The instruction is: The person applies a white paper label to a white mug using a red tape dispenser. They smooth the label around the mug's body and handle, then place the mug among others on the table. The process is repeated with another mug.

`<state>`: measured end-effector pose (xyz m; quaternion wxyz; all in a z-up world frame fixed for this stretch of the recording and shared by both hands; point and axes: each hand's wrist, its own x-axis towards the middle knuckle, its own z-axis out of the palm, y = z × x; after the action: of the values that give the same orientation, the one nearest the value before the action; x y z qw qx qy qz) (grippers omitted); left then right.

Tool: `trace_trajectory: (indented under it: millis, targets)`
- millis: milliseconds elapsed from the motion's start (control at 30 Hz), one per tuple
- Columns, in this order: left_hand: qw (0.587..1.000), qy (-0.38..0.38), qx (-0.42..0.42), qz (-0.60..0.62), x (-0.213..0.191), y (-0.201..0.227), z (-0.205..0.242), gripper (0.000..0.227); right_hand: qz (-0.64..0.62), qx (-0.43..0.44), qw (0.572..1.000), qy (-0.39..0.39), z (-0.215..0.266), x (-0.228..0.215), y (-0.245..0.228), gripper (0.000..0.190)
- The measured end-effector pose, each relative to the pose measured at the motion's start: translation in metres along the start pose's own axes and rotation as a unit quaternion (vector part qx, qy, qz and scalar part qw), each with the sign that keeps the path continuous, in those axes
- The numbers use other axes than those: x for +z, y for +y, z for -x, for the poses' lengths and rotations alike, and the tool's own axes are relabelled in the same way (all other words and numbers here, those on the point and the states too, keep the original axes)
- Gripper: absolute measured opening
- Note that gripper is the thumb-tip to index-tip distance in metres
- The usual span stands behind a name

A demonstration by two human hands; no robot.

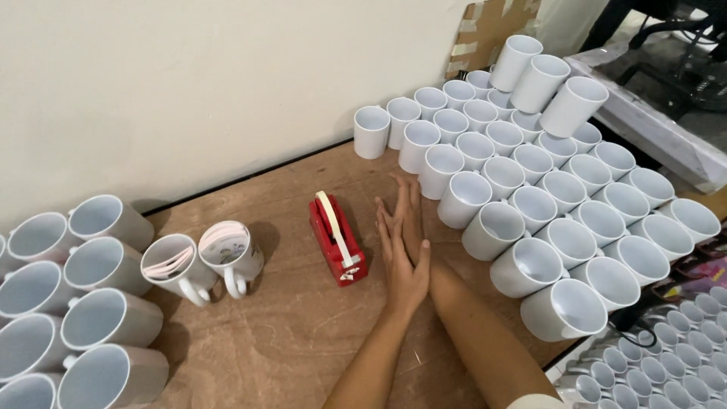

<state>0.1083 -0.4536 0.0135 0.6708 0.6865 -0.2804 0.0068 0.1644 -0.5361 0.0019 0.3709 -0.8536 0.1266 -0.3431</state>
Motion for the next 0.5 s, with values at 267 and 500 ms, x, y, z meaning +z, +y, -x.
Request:
trace_trajectory:
  millis: [267, 500]
  targets:
    - [0.996, 0.001, -0.031, 0.081, 0.011, -0.026, -0.007, 0.057, 0.054, -0.111, 0.987, 0.101, -0.060, 0.052, 0.058, 0.059]
    - [0.982, 0.093, -0.099, 0.128, 0.013, -0.037, -0.025, 0.063, 0.132, -0.143, 0.977, 0.085, -0.082, 0.059, 0.050, 0.062]
